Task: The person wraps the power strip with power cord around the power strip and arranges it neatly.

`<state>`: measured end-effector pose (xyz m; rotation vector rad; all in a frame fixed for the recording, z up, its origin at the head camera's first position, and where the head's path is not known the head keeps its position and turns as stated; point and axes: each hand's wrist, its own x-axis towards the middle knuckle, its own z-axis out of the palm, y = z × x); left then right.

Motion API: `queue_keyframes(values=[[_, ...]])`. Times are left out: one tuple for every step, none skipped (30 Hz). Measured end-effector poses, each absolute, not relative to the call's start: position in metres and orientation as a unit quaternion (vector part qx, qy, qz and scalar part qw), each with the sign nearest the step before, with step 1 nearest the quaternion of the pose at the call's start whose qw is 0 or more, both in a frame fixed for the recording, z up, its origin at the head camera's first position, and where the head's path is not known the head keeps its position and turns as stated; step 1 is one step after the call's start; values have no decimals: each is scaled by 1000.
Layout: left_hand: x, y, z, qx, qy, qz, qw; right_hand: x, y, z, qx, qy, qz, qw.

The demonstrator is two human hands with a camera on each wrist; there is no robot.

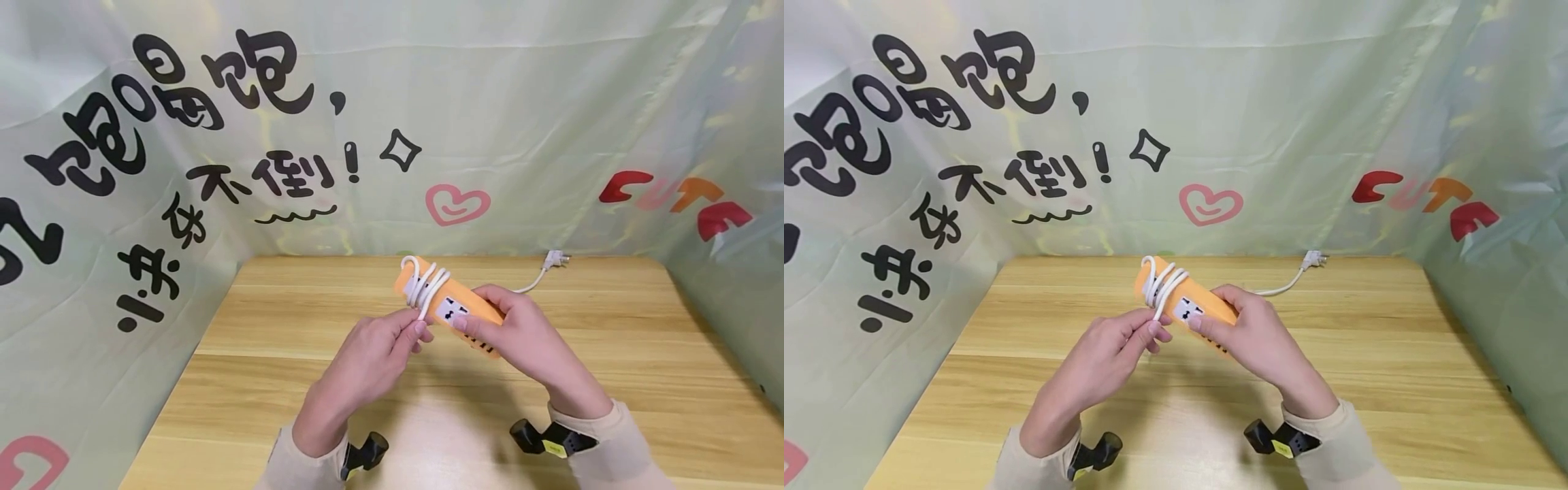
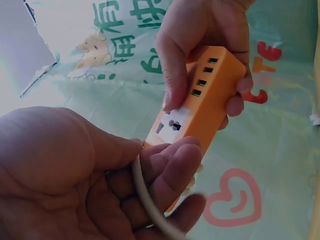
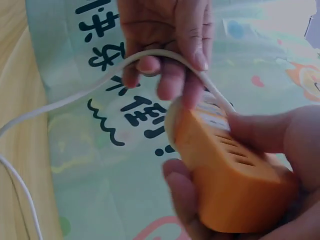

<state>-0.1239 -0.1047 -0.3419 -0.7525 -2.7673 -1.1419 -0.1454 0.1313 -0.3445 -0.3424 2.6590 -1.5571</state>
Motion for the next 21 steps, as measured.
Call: queue_keyframes(values=[[-123,-105,-342,-245,-895,-371,27,-145,132,-344,-113,855,-506,19],[-123,-105,-342,-246,-895,-372,27,-145,132,-343,-115,852,-511,14],[-123,-105,-342,-247,-892,-376,27,-144,131,-342,-114,851,-513,6],[-123,-105,-342,-249,-890,-381,25,-144,130,-342,-111,851,-514,-4],[-123,-105,-342,-251,-886,-389,20,-143,129,-342,-108,849,-517,-15],[-123,-105,-342,-252,-882,-397,15,-143,128,-341,-104,848,-520,-27],[-124,-104,-343,-250,-878,-409,10,-142,128,-341,-100,845,-525,-35],[-124,-104,-344,-247,-874,-419,5,-141,127,-341,-99,840,-532,-42],[-126,-103,-344,-241,-870,-431,1,-140,127,-341,-97,834,-541,-47],[-127,-103,-345,-235,-865,-442,-1,-140,127,-341,-97,826,-552,-51],[-128,-103,-346,-231,-863,-450,2,-139,127,-341,-99,818,-564,-54],[-129,-103,-347,-227,-861,-456,6,-139,127,-341,-99,811,-575,-54],[-130,-104,-348,-225,-857,-464,10,-138,128,-341,-99,802,-586,-52],[-132,-104,-348,-226,-854,-469,18,-138,128,-341,-100,795,-596,-50],[-132,-104,-349,-232,-850,-473,24,-138,129,-341,-99,788,-606,-45],[-134,-105,-349,-242,-845,-477,29,-139,130,-342,-98,783,-613,-43],[-134,-105,-349,-253,-840,-479,30,-139,131,-342,-97,779,-619,-41],[-135,-106,-349,-264,-835,-482,24,-140,132,-342,-94,775,-623,-40],[-135,-106,-349,-274,-832,-483,15,-140,133,-342,-92,773,-626,-41],[-136,-107,-349,-284,-829,-482,5,-141,134,-342,-88,772,-628,-44],[-136,-108,-349,-290,-827,-481,-7,-141,135,-342,-84,771,-630,-46]])
